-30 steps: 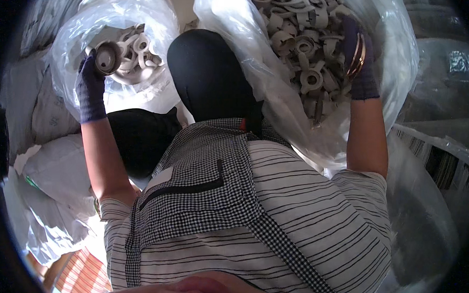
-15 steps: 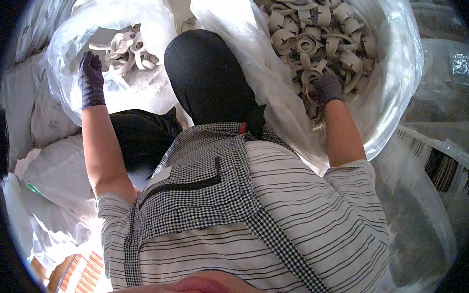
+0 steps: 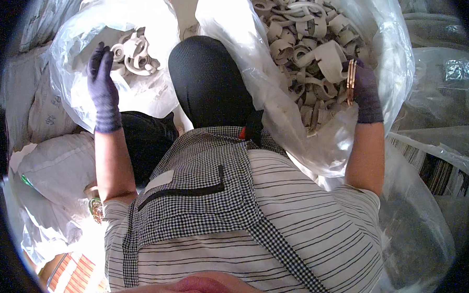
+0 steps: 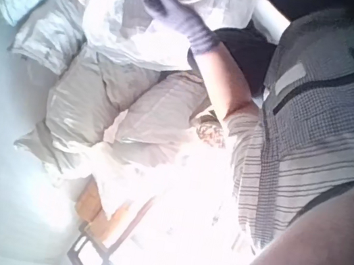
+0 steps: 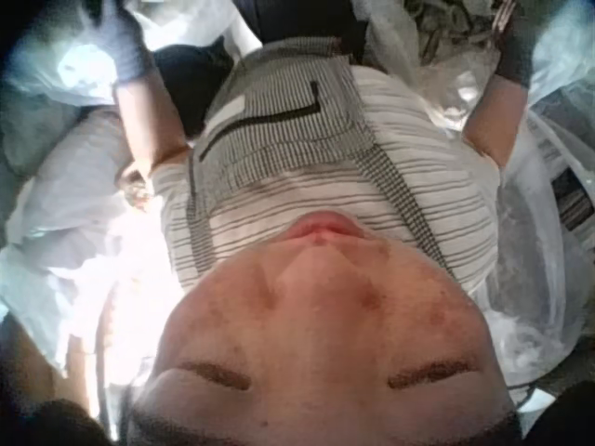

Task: The person sits on the floor and repeatedly picks up white plastic components and copper wire rings. They insert the rings into the plastic parts and place the assembled units into a plastic bag. The person continues this repetitive assembly process throughout the clip.

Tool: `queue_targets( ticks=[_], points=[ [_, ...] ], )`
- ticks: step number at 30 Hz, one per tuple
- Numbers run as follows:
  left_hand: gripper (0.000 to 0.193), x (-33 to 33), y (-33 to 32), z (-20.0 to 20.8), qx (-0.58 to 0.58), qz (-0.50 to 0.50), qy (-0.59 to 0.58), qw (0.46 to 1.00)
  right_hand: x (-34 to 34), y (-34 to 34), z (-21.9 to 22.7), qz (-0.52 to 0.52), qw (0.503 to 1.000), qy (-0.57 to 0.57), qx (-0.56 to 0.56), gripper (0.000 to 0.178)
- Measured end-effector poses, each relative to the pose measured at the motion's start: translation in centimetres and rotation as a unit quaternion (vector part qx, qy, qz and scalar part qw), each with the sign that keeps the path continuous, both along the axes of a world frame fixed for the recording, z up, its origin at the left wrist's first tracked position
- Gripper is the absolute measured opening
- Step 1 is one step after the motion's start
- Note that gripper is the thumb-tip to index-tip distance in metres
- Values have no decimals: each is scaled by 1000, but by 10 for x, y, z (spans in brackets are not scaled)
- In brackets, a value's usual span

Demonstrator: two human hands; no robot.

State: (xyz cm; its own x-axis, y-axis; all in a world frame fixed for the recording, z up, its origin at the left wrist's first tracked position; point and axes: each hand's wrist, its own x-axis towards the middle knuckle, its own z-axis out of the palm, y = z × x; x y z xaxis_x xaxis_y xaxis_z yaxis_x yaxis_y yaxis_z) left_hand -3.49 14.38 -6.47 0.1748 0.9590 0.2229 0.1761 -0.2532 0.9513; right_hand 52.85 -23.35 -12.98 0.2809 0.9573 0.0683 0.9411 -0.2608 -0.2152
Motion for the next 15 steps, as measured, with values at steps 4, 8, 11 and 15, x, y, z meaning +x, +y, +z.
queue_targets(
  ticks=[4, 8, 11, 15],
  points=[
    [51, 67, -94, 81, 347, -244, 112, 899, -111, 56, 143, -145, 857, 491, 65, 27],
    [42, 119, -143, 115, 530, -297, 68, 792, -160, 124, 192, 166, 915, 367, -24, 36],
    [48, 124, -139, 112, 487, -325, 48, 810, -175, 165, 207, 293, 903, 310, -51, 38],
    [67, 102, -125, 116, 432, -318, 78, 841, -177, 207, 201, 529, 843, 80, 61, 54]
  ],
)
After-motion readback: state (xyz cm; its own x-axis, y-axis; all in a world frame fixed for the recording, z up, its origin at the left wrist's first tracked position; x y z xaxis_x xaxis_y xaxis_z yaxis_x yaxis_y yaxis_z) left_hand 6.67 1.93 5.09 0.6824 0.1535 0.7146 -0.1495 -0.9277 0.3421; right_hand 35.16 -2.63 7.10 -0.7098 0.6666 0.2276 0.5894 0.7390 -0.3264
